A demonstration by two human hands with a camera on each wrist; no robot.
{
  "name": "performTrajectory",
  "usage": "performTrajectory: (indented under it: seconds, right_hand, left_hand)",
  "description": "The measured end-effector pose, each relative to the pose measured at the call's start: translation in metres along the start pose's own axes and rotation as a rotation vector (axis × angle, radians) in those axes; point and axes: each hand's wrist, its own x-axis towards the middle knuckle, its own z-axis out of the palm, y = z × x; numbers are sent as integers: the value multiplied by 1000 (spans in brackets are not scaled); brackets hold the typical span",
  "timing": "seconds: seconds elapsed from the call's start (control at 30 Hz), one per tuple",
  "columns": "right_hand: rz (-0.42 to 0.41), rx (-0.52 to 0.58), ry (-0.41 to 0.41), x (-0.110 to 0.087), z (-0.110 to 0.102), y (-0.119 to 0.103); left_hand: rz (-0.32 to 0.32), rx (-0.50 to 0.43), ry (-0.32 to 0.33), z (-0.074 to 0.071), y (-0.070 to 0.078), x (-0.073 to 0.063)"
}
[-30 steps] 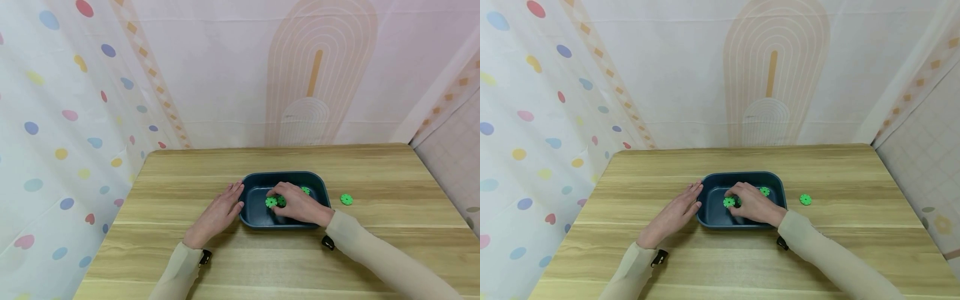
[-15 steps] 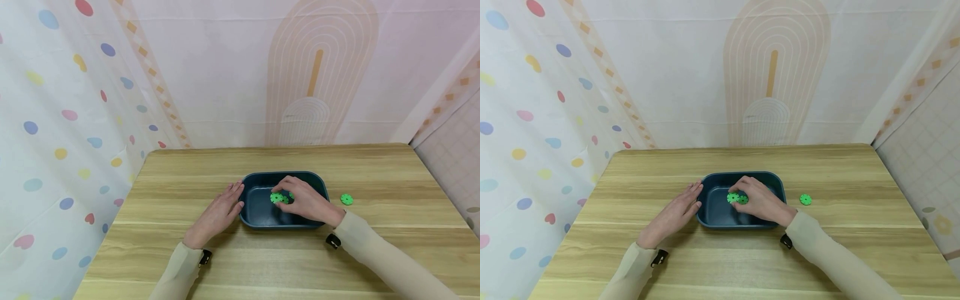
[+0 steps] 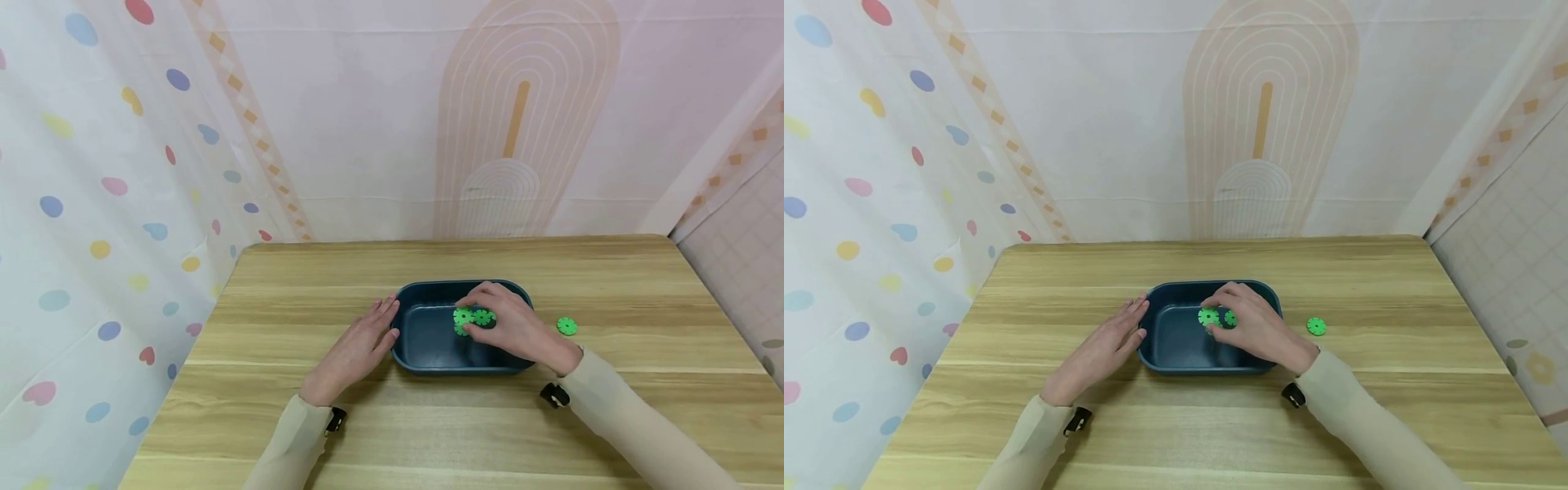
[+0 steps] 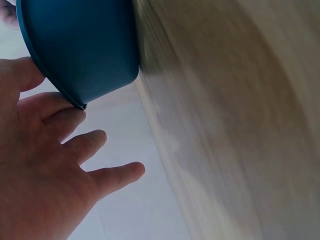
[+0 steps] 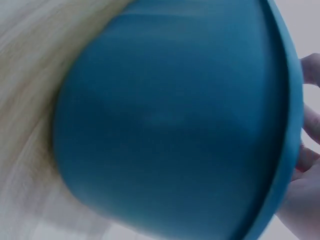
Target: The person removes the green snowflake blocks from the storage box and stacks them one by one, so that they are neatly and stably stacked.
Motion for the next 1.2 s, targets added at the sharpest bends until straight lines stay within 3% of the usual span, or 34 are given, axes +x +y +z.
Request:
performTrajectory:
  seconds: [0.33,0.8,1.2]
  right_hand:
    - [70,24,28,-9,-10,5]
    - [99,9,71,-22,-23,17]
    - [153,-17,108,-36,-36,28]
  left_hand:
    - [0,8,5,1,1,1]
    - [2,118,0,0,4,1]
    - [-4,137,14,2,4,0]
